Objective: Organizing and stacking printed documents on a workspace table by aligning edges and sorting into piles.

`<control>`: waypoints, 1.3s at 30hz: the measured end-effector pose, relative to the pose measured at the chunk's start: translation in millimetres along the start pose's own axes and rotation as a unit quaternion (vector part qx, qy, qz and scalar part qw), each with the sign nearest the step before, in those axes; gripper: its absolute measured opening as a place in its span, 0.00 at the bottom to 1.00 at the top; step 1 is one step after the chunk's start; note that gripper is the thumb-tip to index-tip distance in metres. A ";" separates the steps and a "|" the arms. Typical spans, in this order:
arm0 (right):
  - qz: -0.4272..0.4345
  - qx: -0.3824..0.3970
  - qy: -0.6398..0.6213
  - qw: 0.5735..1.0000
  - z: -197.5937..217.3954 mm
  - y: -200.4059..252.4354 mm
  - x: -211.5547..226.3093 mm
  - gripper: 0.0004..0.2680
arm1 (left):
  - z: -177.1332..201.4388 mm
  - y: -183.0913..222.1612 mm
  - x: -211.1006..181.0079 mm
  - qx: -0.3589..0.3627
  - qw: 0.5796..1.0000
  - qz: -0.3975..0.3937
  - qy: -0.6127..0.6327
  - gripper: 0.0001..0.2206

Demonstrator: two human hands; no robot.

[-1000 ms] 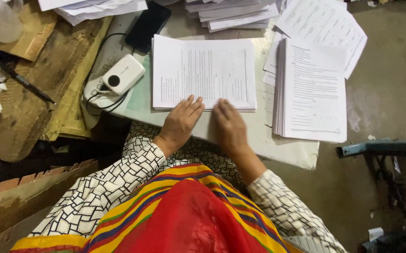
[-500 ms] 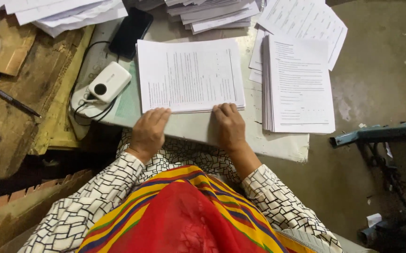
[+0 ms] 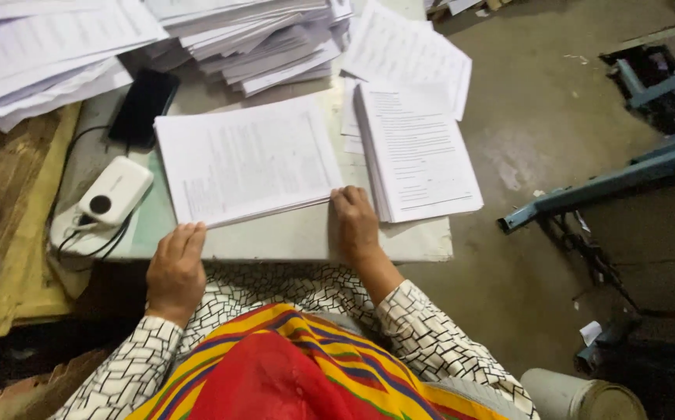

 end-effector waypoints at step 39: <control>-0.389 -0.284 -0.173 0.859 137.7 66.5 -205.8 0.06 | 44.6 -27.9 -21.6 0.036 0.996 0.077 0.022 0.22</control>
Point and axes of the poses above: each hand's wrist, its own y-axis away from the middle knuckle, its own z-axis out of the back of the hand, x = y × z, the point moved 6 cm from there along -y, towards the middle knuckle, and after that the axes turned 14 degrees about z, right-handed, at the moved point
